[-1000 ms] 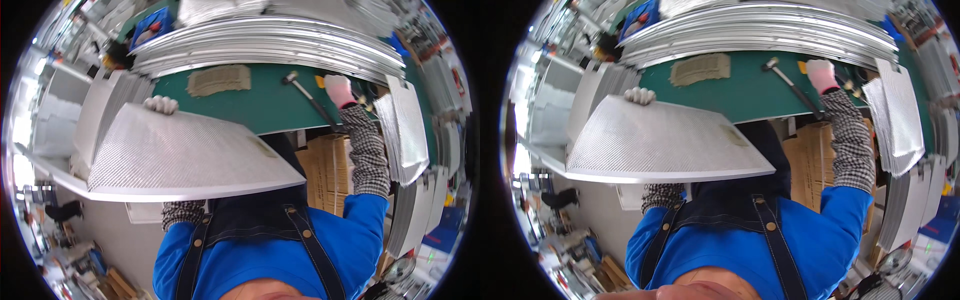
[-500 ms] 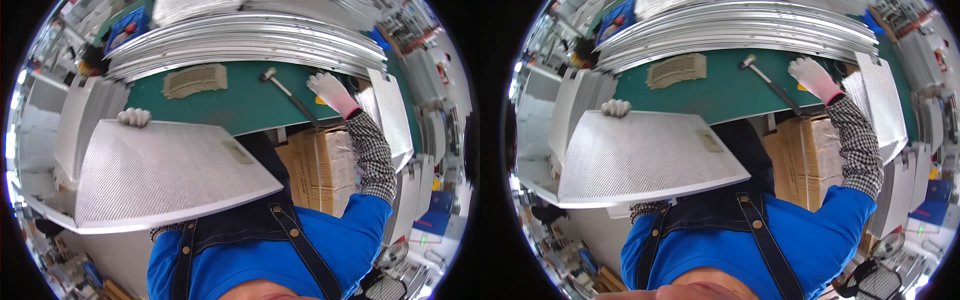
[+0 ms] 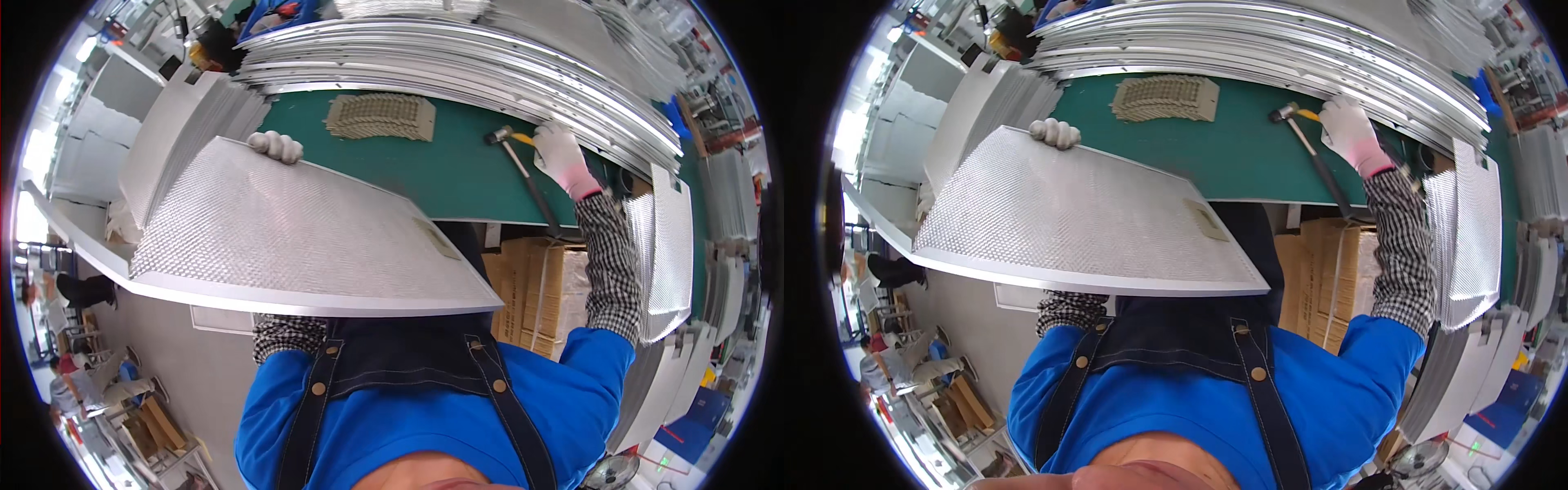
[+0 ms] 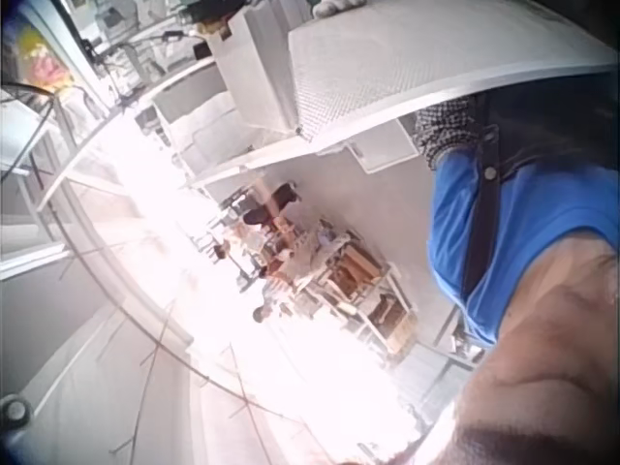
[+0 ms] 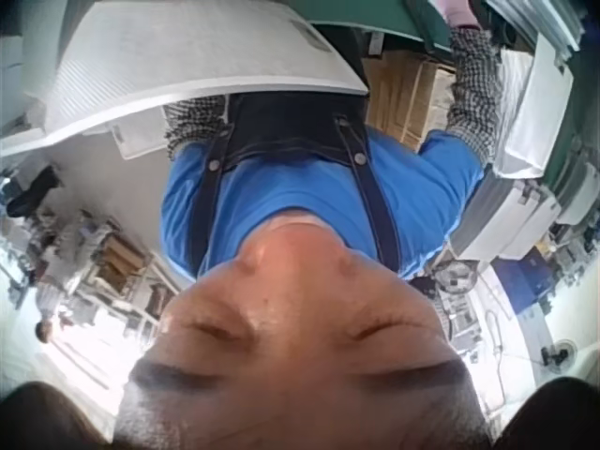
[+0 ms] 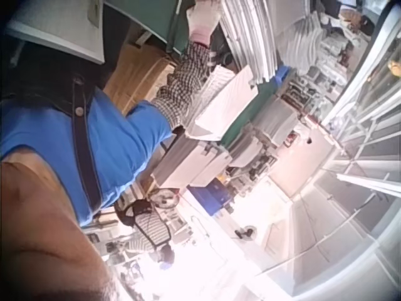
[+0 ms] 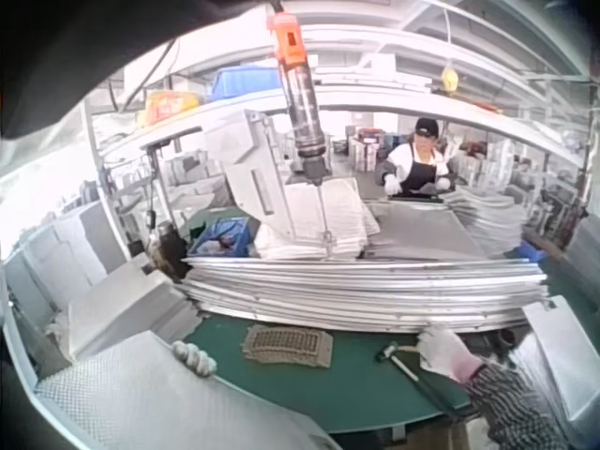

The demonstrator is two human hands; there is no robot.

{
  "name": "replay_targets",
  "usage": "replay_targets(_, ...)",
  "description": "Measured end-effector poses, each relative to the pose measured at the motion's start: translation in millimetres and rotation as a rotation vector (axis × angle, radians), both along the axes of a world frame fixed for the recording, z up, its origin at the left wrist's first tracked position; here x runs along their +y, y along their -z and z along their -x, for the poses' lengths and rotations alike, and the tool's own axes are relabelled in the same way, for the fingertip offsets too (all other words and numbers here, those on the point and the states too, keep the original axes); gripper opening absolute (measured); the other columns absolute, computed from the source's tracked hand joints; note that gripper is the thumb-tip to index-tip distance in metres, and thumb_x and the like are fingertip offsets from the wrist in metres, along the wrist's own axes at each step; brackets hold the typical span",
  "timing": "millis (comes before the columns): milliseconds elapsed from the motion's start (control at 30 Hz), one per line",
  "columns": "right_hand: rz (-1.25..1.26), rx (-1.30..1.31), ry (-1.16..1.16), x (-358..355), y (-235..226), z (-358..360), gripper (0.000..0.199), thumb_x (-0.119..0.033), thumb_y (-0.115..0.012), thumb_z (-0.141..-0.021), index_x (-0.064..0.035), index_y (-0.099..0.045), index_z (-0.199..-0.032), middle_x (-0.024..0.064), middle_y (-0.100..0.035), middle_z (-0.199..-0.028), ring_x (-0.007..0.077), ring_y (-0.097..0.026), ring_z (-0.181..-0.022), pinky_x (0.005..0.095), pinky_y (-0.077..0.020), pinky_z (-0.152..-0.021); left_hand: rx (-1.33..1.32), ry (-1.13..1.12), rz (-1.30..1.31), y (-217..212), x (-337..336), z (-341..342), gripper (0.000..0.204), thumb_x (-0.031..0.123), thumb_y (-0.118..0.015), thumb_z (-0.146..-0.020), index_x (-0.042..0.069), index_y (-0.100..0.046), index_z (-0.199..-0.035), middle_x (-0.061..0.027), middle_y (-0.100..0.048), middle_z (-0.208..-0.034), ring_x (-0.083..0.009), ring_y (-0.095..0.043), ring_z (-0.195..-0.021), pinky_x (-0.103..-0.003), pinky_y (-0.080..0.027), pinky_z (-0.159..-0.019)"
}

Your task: The person assembles rectangular mesh filters by hand in a factory setting. They pick up a mesh sheet, insert it into a metal frame, and use a handheld tool to secure the edges. The person then stacks the completed units on a nearby pile.

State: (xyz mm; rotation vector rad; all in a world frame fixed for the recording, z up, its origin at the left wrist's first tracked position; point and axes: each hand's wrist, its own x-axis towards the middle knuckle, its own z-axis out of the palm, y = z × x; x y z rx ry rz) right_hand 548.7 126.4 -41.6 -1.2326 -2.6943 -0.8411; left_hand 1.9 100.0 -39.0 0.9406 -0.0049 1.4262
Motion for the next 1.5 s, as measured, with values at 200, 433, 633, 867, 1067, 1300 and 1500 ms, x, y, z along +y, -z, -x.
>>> replay_targets(200, 0.407, 0.249, 0.101, -101.3, -37.4, 160.1, 0.025, -0.014, -0.054, -0.096, -0.0155, -0.059, -0.12, 0.0049, -0.065, -0.071, 0.0238, -0.067, -0.053, 0.041, -0.0539, -0.046, 0.133, 0.08, -0.262, -2.2, 3.5, 7.4, 0.04, 0.043, -0.036, -0.107, 0.019, -0.038, -0.075, 0.0001, -0.037, -0.064, -0.0173, -0.044, -0.06, -0.034, -0.04, -0.059)
replay_targets(433, 0.62, 0.057, -0.076, -131.7, -67.5, 248.8, 0.044, -0.009, -0.057, -0.093, 0.0009, -0.056, -0.136, 0.0066, -0.067, -0.073, 0.023, -0.069, -0.06, 0.0381, -0.0554, -0.054, 0.017, 0.03, -0.215, 5.9, -24.7, -26.8, 0.038, 0.042, -0.041, -0.106, 0.017, -0.04, -0.077, -0.0037, -0.043, -0.069, -0.0197, -0.051, -0.065, -0.035, -0.043, -0.06)
replay_targets(633, 0.579, -0.023, 0.025, -130.3, -62.0, 292.1, 0.047, -0.007, -0.059, -0.09, 0.009, -0.054, -0.135, 0.0067, -0.069, -0.068, 0.021, -0.07, -0.059, 0.0369, -0.0551, -0.053, -0.068, 0.12, -0.303, 27.1, -29.4, -31.2, 0.038, 0.037, -0.039, -0.108, 0.016, -0.037, -0.077, -0.003, -0.039, -0.07, -0.0193, -0.049, -0.067, -0.034, -0.042, -0.065)
replay_targets(867, 0.493, 0.185, 0.021, -156.4, -61.6, 245.8, 0.043, -0.009, -0.058, -0.088, -0.0057, -0.06, -0.131, 0.0035, -0.065, -0.069, 0.0214, -0.067, -0.056, 0.0362, -0.0557, -0.056, -0.062, 0.082, -0.242, 9.7, -18.1, -35.1, 0.044, 0.04, -0.05, -0.104, 0.016, -0.035, -0.07, -0.0009, -0.032, -0.06, -0.017, -0.043, -0.053, -0.031, -0.037, -0.045)
replay_targets(1067, 0.446, 0.212, -0.036, -167.3, -44.4, 226.9, 0.044, -0.011, -0.06, -0.087, -0.0071, -0.061, -0.131, 0.0024, -0.062, -0.066, 0.0196, -0.065, -0.053, 0.0356, -0.0538, -0.053, 0.012, 0.242, -0.374, 20.3, 15.6, -9.9, 0.046, 0.045, -0.049, -0.103, 0.016, -0.036, -0.07, -0.0026, -0.038, -0.06, -0.0205, -0.046, -0.056, -0.033, -0.041, -0.047)
replay_targets(1300, 0.373, 0.197, 0.023, -136.9, -28.3, 266.5, 0.034, -0.014, -0.059, -0.089, -0.0047, -0.064, -0.121, 0.0032, -0.064, -0.066, 0.0197, -0.067, -0.056, 0.0346, -0.0505, -0.047, -0.025, 0.299, -0.236, 14.6, 14.1, -18.3, 0.046, 0.046, -0.051, -0.102, 0.014, -0.04, -0.071, -0.0059, -0.043, -0.062, -0.0235, -0.05, -0.059, -0.037, -0.041, -0.049)
replay_targets(1500, 0.206, 0.209, -0.022, -177.5, -101.6, 214.3, 0.035, -0.015, -0.06, -0.088, -0.0148, -0.064, -0.123, -0.0009, -0.055, -0.056, 0.0162, -0.059, -0.044, 0.0349, -0.047, -0.042, 0.022, 0.199, -0.3, 21.9, 19.9, 10.4, 0.048, 0.047, -0.052, -0.102, 0.019, -0.031, -0.069, -0.0007, -0.036, -0.057, -0.018, -0.041, -0.053, -0.033, -0.032, -0.048)
